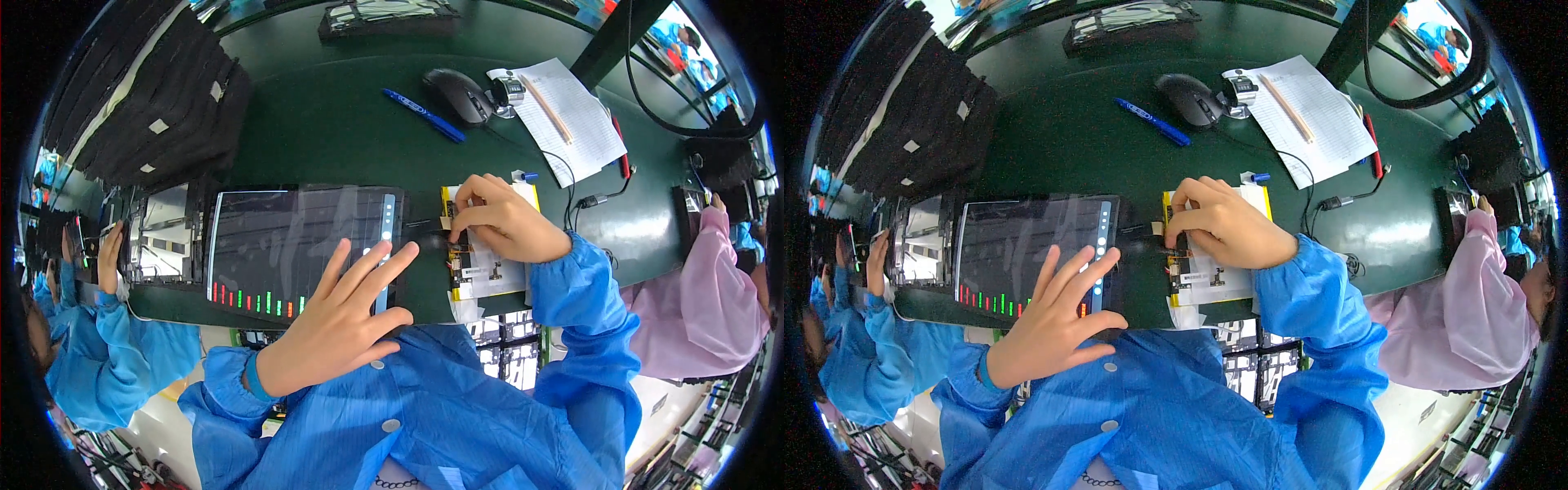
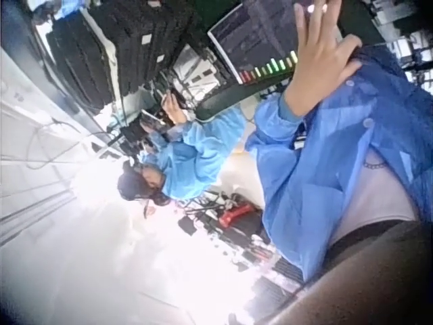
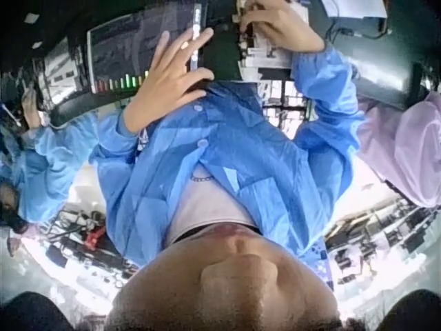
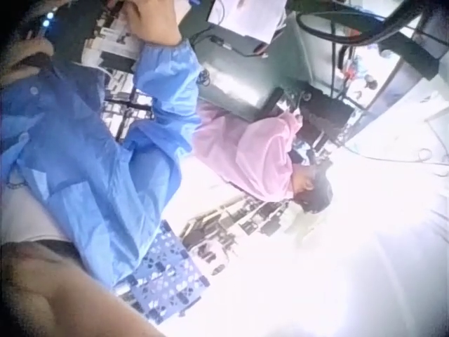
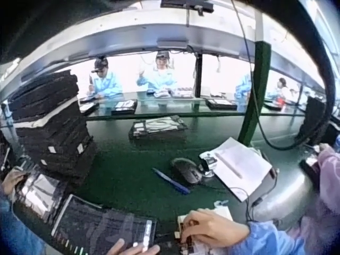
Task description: The person assembles and tests tablet screen components, including a tablet, tablet screen, ribbon cable, chassis, and battery, at a workstation. The person uses a pen, tweezers, and stylus for precise manipulation.
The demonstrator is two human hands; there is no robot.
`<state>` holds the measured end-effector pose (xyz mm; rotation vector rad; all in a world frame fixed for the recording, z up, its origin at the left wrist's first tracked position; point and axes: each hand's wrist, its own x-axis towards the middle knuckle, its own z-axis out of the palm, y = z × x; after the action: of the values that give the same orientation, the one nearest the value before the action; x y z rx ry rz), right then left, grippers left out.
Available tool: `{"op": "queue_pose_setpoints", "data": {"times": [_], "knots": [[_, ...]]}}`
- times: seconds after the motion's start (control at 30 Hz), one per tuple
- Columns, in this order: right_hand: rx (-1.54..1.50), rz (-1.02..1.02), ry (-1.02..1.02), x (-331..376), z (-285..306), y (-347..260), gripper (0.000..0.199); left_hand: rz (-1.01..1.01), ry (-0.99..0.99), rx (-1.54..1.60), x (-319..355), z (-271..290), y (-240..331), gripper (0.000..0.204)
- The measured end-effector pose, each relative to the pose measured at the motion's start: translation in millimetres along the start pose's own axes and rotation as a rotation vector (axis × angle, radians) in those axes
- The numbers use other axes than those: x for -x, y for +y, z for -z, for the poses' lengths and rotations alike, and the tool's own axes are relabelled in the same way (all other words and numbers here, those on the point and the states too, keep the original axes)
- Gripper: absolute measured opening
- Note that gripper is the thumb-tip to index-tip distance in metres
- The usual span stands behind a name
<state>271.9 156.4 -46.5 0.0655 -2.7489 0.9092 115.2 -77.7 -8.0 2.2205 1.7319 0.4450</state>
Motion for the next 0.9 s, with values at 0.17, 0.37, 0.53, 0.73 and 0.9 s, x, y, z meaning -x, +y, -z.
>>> {"op": "queue_pose_setpoints", "data": {"times": [0.17, 0.37, 0.53, 0.73, 0.9], "knots": [[0.014, 0.016, -0.053, -10.4, -0.9, 3.6, 0.018, 0.035, 0.019, 0.029, -8.1, 29.2, 9.1, 0.060], [0.077, 0.003, -0.015, -13.2, 1.3, -1.8, 0.012, 0.020, 0.073, -0.087, -58.2, 35.6, 13.6, 0.060], [0.197, -0.163, 0.304, 21.6, -2.5, -31.8, 0.018, -0.243, 0.209, -0.427, -95.4, -10.1, -4.9, 0.011], [0.271, -0.172, 0.300, 57.6, -32.7, -49.0, 0.035, -0.444, 0.284, -0.516, -106.3, -25.5, -19.2, 0.002], [0.292, -0.165, 0.322, 64.5, -38.9, -48.1, 0.043, -0.554, 0.342, -0.582, -110.4, -29.3, -23.3, 0.005]]}}
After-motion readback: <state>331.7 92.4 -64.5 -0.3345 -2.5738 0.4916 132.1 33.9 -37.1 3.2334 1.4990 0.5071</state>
